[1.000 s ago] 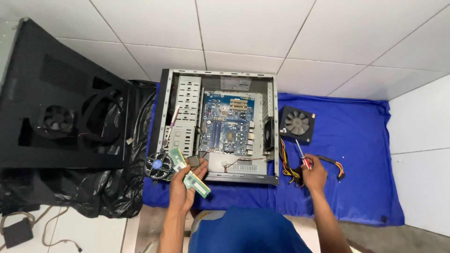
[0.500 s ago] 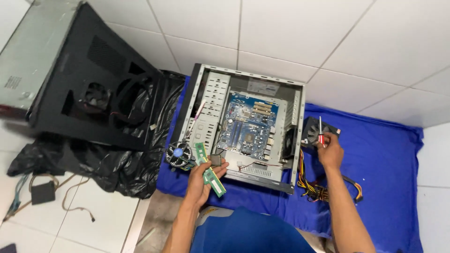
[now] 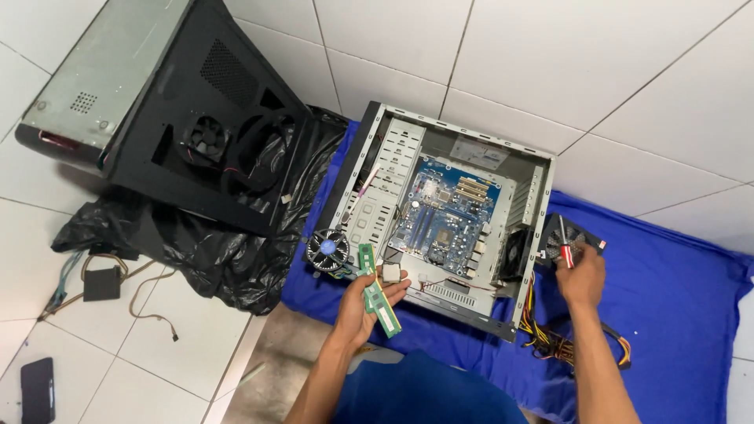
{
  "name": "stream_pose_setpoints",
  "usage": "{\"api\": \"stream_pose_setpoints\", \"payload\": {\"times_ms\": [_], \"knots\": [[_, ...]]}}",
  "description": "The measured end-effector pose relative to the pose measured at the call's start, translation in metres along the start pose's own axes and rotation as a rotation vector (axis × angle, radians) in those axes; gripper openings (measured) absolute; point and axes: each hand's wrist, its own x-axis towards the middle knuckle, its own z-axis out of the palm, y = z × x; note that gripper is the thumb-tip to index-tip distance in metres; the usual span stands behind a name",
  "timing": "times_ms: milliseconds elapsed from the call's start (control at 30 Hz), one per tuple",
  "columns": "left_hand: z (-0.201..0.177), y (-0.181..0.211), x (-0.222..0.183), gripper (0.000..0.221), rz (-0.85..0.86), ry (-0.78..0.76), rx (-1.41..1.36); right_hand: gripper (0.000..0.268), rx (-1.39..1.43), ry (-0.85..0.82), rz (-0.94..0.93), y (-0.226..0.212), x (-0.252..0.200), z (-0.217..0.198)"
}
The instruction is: Removing the motherboard and RAM modules from a desktop computer case using a screwdriver.
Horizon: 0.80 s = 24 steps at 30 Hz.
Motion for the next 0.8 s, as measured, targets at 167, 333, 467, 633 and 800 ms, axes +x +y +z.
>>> {"api": "stream_pose_setpoints", "payload": {"times_ms": [167, 333, 467, 633, 800], "knots": [[0.003, -0.002, 0.01, 0.04, 0.018, -0.042, 0.013, 0.047, 0.181, 0.183, -0.201, -0.089, -0.056, -0.073], [0.03, -0.005, 0.001, 0.039, 0.046, -0.072, 0.058, 0.034, 0.382, 0.197, -0.374, -0.179, -0.119, -0.115], [0.048, -0.015, -0.002, 0.042, 0.009, -0.117, 0.158, 0.034, 0.76, -0.371, -0.144, -0.218, -0.156, -0.111], [0.057, -0.027, -0.003, 0.041, -0.015, -0.161, 0.26, 0.023, 0.991, -0.669, 0.109, -0.223, -0.164, -0.09], [0.041, -0.038, 0.003, 0.038, -0.07, -0.163, 0.252, 0.011, 0.863, -0.671, 0.012, -0.234, -0.17, -0.11]]}}
